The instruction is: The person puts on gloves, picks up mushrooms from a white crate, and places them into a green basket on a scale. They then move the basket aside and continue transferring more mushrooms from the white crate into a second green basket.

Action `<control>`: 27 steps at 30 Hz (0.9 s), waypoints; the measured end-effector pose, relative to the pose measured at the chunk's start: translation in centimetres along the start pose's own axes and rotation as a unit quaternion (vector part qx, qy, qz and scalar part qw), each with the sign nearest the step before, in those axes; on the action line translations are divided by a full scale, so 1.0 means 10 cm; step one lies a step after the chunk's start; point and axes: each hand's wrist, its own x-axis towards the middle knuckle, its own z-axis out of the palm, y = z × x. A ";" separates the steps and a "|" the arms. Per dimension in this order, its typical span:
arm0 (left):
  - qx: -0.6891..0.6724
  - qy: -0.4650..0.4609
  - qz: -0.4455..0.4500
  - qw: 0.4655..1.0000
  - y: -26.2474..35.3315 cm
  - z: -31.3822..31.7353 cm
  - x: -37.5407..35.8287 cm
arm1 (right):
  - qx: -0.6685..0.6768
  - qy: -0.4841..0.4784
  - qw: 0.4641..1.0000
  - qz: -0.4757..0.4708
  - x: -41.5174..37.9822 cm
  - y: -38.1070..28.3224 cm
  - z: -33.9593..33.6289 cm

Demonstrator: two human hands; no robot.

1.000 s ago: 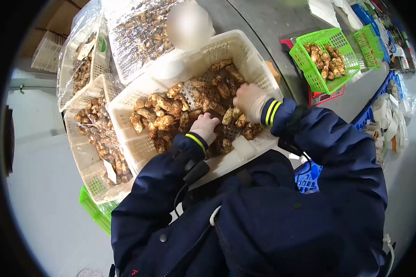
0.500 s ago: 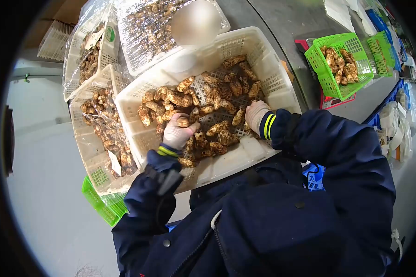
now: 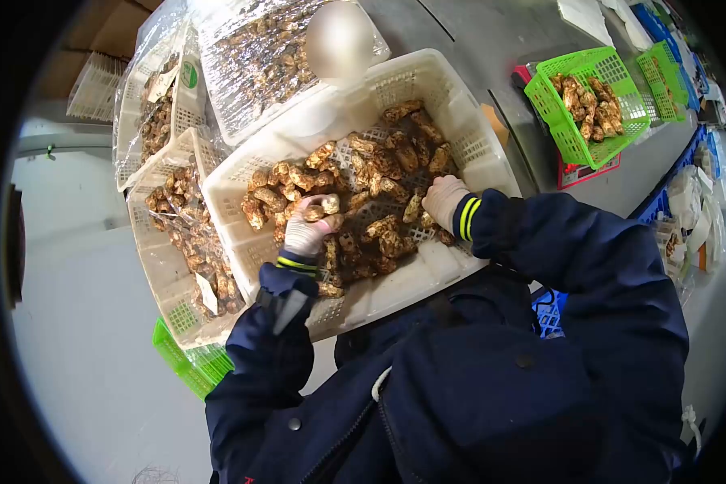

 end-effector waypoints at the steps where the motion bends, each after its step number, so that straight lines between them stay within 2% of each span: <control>1: -0.246 -0.044 -0.032 0.968 0.02 -0.05 0.00 | 0.002 0.003 1.000 0.000 0.01 -0.01 0.00; 2: -0.182 -0.030 -0.049 0.982 0.03 -0.10 0.01 | 0.015 -0.023 1.000 0.011 0.07 -0.01 0.01; 3: -0.242 -0.037 -0.077 0.967 0.13 -0.09 -0.01 | 0.017 -0.021 1.000 0.014 0.04 0.01 -0.05; 5: -0.246 -0.027 -0.121 0.961 0.12 -0.03 -0.03 | 0.004 -0.020 1.000 -0.010 -0.10 0.07 -0.21; 7: -0.300 -0.054 -0.115 0.945 -0.02 0.08 0.04 | 0.024 -0.014 1.000 0.003 -0.15 0.12 -0.24; 8: -0.282 -0.072 -0.147 0.945 -0.07 0.10 0.08 | 0.020 -0.004 1.000 -0.015 -0.16 0.15 -0.19; 10: -0.268 -0.090 -0.154 0.947 -0.19 0.16 0.20 | 0.020 0.007 0.999 -0.032 -0.17 0.16 -0.09; 12: -0.249 -0.084 -0.143 0.954 -0.20 0.25 0.29 | 0.035 0.029 0.999 0.012 -0.14 0.08 -0.04; 14: -0.073 -0.082 -0.054 0.992 -0.01 0.51 0.27 | 0.048 0.007 0.998 0.029 -0.13 0.09 0.03; 15: 0.052 -0.085 0.036 0.994 -0.31 0.57 0.37 | 0.045 0.015 0.999 0.024 -0.16 0.09 0.00; 16: 0.199 -0.107 0.063 0.972 0.30 0.75 0.21 | 0.064 0.039 0.997 0.032 -0.17 0.10 0.03; 17: 0.416 -0.071 0.254 0.870 0.11 0.81 0.31 | 0.084 0.064 0.994 0.038 -0.14 0.11 0.04; 19: 0.542 -0.135 0.197 0.806 0.09 1.00 0.48 | 0.074 0.036 0.997 0.013 -0.15 0.16 -0.06; 20: 0.596 -0.069 0.239 0.763 -0.06 1.08 0.48 | 0.092 0.035 0.995 0.019 -0.19 0.16 -0.11; 21: 0.616 -0.058 0.265 0.740 -0.15 1.11 0.49 | 0.111 0.032 0.993 0.033 -0.23 0.19 -0.15; 23: 0.616 -0.025 0.251 0.746 -0.17 1.14 0.41 | 0.135 0.018 0.989 0.065 -0.22 0.20 -0.17; 24: 0.624 -0.004 0.262 0.737 -0.27 1.14 0.42 | 0.148 0.057 0.986 0.058 -0.25 0.22 -0.15; 25: 0.621 -0.004 0.264 0.738 -0.23 1.12 0.41 | 0.147 0.055 0.986 0.060 -0.32 0.22 -0.26; 26: 0.624 -0.030 0.218 0.749 -0.21 1.09 0.42 | 0.294 0.079 0.952 0.034 -0.44 0.27 -0.37; 27: 0.623 -0.063 0.179 0.759 -0.16 1.10 0.41 | 0.434 0.104 0.895 0.018 -0.61 0.33 -0.49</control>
